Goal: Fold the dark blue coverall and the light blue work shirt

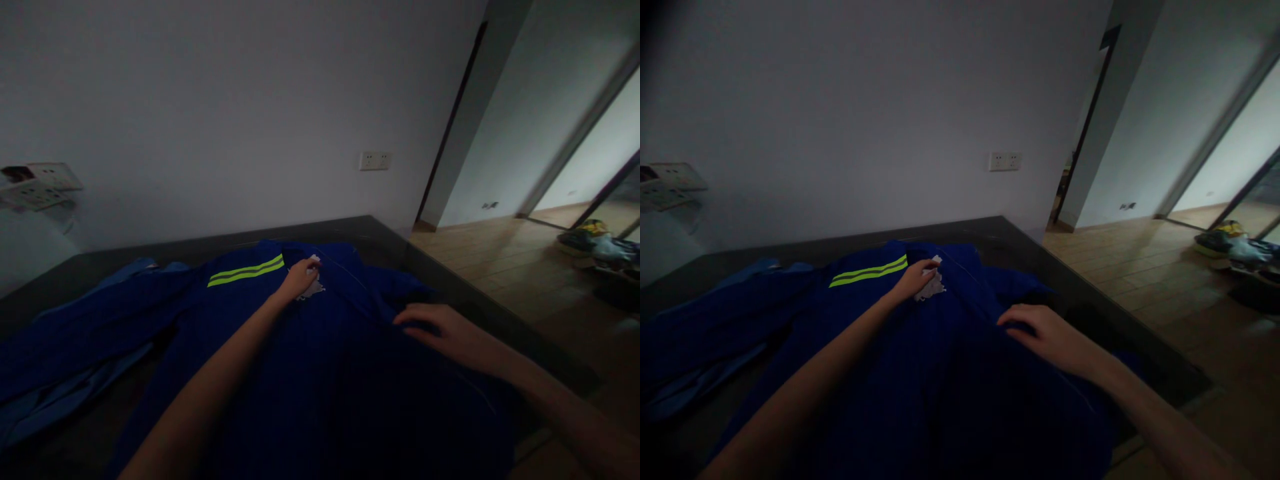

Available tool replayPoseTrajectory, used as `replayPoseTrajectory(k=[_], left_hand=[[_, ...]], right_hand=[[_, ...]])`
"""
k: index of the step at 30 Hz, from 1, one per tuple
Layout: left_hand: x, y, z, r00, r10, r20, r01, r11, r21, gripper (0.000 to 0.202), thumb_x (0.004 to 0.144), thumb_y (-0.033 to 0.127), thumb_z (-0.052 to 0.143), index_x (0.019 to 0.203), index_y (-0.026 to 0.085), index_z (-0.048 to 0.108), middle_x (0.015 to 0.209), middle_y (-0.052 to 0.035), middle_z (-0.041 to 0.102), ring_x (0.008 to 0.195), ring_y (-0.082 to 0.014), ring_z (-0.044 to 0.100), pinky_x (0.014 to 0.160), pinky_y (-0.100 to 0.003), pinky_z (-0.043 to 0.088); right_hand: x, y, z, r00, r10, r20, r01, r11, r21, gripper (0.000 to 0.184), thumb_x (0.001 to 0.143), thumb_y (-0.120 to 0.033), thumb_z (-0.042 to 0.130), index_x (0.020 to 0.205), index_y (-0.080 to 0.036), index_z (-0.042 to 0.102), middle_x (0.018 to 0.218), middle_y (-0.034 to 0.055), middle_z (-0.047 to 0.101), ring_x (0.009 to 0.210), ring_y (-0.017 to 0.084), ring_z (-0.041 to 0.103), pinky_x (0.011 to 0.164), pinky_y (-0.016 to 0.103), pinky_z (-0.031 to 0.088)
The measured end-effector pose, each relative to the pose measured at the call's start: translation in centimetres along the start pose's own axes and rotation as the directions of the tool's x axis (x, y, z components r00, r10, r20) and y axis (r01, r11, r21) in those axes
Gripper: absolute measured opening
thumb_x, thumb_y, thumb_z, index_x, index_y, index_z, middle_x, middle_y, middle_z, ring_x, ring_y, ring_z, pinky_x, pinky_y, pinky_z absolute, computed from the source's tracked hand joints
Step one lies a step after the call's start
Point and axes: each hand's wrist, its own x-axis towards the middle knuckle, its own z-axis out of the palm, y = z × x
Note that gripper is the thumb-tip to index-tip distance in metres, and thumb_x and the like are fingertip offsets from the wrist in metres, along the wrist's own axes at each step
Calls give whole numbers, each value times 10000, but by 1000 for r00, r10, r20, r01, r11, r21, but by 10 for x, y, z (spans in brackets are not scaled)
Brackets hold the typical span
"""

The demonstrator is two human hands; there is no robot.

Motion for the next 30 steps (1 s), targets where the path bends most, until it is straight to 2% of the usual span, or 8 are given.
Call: replayPoseTrajectory(k=[3, 7, 11, 15, 20, 23, 27, 30], left_hand=[[33, 35, 26, 998, 3, -57, -3, 1000, -7, 343, 905, 272, 477, 1228, 188, 555, 1215, -88, 607, 1143, -207, 549, 1017, -322, 403], [55, 65, 58, 990, -112, -82, 116, 992, 50, 644, 871, 487, 516, 1417, 192, 344, 1333, -189, 474, 1217, -342, 477, 964, -458, 420], [51, 60, 71, 977, -209, 30, 198, 958, 209, 702, 891, 294, 480, 1497, 312, 125, 1284, -184, 467, 1131, -349, 554, 890, -466, 454], [41, 35, 73, 972, -224, 69, 202, 950, 238, 653, 908, 137, 352, 1498, 320, 140, 1200, -167, 504, 1054, -303, 609, 861, -418, 473], [36, 23, 79, 971, -220, 89, 190, 946, 263, 504, 935, 176, 331, 1409, 339, 383, 1246, -154, 466, 1063, -301, 599, 882, -433, 465], [35, 24, 82, 971, -227, 77, 199, 942, 269, 462, 938, 189, 328, 1370, 301, 446, 1272, -156, 448, 1094, -297, 577, 901, -426, 454], [38, 23, 82, 962, -262, 76, 234, 935, 265, 434, 926, 262, 391, 1354, 298, 450, 1295, -138, 444, 1133, -291, 553, 915, -415, 444], [46, 22, 84, 944, -317, 95, 285, 925, 251, 447, 909, 431, 416, 1329, 288, 466, 1314, -152, 442, 1159, -340, 532, 904, -466, 445]], right_hand=[[8, -31, 41, 998, -26, 52, 35, 983, -180, 238, 889, -159, 477, 1011, -190, 678, 1001, 70, 696, 925, 197, 647, 848, 343, 490], [17, -56, 87, 998, -3, 58, 23, 937, -348, 259, 881, -68, 458, 954, -170, 685, 907, 63, 702, 844, 182, 655, 748, 280, 492], [15, -58, 103, 998, -10, 62, 37, 891, -453, 221, 854, -41, 499, 909, -168, 672, 868, 53, 700, 798, 182, 650, 675, 268, 471], [0, -44, 84, 996, -57, -75, 0, 797, -604, 136, 824, -78, 576, 853, -186, 654, 774, 52, 691, 785, 209, 638, 690, 302, 455], [-24, -5, 35, 987, -39, -153, -81, 710, -700, 34, 785, -200, 663, 809, -177, 656, 709, 84, 675, 797, 270, 639, 683, 354, 454], [-38, 24, 8, 992, 25, -122, -96, 782, -615, 158, 774, -337, 675, 841, -194, 685, 756, 87, 677, 759, 259, 643, 694, 368, 463], [-64, 62, -22, 987, 158, 1, -150, 938, -313, 291, 726, -489, 669, 876, -243, 706, 911, 75, 689, 861, 265, 644, 775, 389, 495], [-90, 87, -40, 958, 284, 32, -275, 946, -169, 354, 657, -464, 701, 954, -273, 711, 978, 82, 696, 901, 293, 651, 801, 416, 519]])
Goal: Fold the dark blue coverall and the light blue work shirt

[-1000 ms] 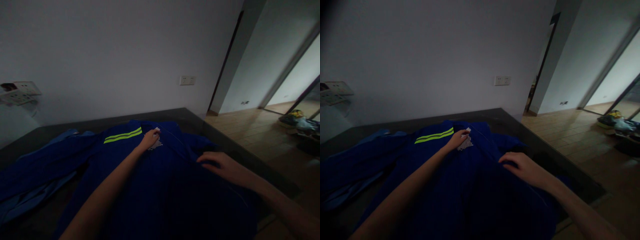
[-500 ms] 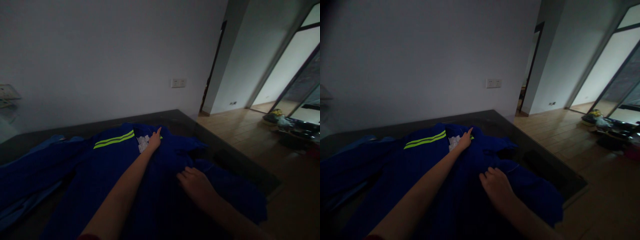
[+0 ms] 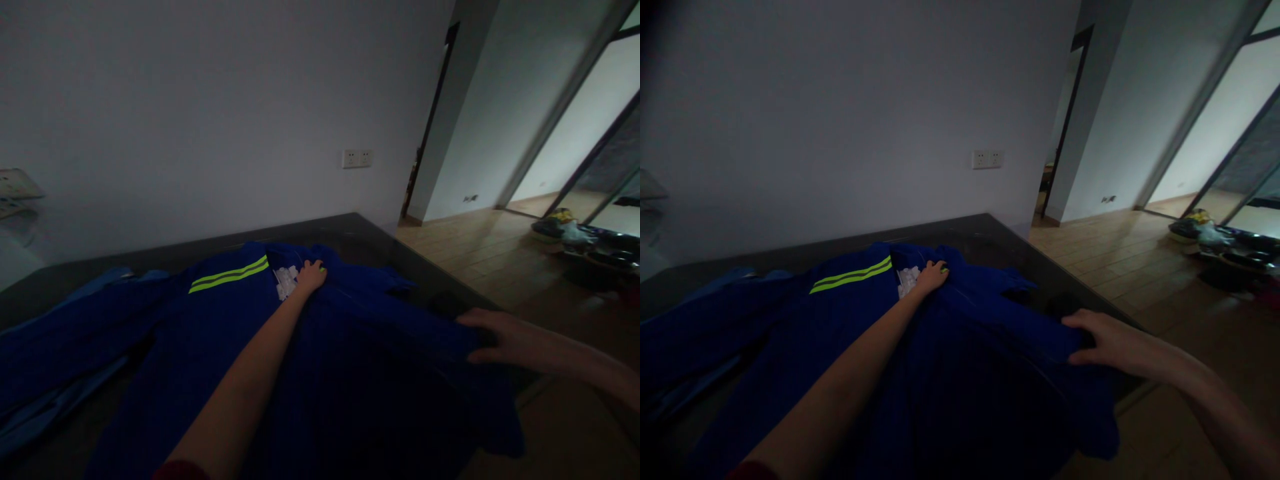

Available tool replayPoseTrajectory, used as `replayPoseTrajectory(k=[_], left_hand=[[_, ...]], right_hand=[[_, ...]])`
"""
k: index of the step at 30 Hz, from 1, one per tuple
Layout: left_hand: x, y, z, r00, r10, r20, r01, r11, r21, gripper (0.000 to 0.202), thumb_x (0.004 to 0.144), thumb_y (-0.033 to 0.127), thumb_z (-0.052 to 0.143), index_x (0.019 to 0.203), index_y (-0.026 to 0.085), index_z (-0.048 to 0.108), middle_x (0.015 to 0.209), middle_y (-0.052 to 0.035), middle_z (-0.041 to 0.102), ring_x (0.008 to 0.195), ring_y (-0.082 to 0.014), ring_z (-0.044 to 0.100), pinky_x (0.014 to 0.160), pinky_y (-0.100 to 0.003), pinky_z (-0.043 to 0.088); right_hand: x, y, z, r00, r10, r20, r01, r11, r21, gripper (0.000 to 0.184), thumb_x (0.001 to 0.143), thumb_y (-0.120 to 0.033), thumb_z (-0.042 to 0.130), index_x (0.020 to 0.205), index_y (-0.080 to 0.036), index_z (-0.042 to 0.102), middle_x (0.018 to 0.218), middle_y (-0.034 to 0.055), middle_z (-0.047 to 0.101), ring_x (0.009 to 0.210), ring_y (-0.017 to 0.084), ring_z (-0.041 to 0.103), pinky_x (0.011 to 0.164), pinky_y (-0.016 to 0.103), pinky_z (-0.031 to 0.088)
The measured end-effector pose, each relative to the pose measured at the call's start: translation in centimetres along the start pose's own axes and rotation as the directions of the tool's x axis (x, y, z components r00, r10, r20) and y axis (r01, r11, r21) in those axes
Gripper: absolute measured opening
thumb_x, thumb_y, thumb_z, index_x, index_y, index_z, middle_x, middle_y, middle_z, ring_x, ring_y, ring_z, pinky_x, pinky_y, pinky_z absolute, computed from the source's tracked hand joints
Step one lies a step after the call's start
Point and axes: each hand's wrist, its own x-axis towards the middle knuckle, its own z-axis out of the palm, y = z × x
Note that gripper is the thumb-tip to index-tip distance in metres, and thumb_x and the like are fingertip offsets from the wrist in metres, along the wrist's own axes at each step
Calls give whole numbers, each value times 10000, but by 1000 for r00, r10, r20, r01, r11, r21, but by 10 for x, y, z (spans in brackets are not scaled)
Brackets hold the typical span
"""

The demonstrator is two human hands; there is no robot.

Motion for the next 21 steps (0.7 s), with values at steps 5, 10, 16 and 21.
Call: replayPoseTrajectory(k=[5, 10, 16, 21], left_hand=[[16, 10, 3, 996, -62, 70, 64, 998, -27, 517, 833, 460, 559, 1302, 260, 469, 1313, -186, 484, 1215, -413, 467, 899, -580, 412], [39, 29, -6, 989, 34, 141, -19, 994, -106, 341, 890, 343, 579, 1189, 181, 552, 1189, -109, 581, 1064, -252, 580, 884, -464, 484], [76, 50, -65, 976, 213, -34, -215, 944, -249, 304, 900, 229, 533, 1190, 160, 591, 1077, -57, 645, 947, -190, 618, 843, -330, 506], [83, 4, -125, 938, 201, -284, -275, 928, -252, 498, 871, 165, 426, 1369, 161, 454, 1232, -64, 602, 1082, -189, 568, 940, -302, 447]], right_hand=[[-34, 21, -12, 986, 138, -89, -148, 982, -119, 203, 613, -317, 690, 812, -298, 726, 864, 109, 718, 818, 348, 660, 747, 495, 520], [-65, -31, -9, 996, 93, 1, -92, 990, 108, 195, 814, -426, 552, 882, -323, 703, 843, 39, 726, 723, 254, 681, 637, 377, 558], [-73, -121, 43, 967, -150, -206, 175, 978, 111, 349, 828, -289, 539, 1156, -370, 625, 1038, 18, 722, 850, 256, 692, 710, 372, 568], [-37, -170, 95, 915, -404, -15, 403, 909, 105, 613, 761, -143, 548, 1345, -311, 470, 1052, 27, 716, 829, 208, 696, 663, 284, 552]])
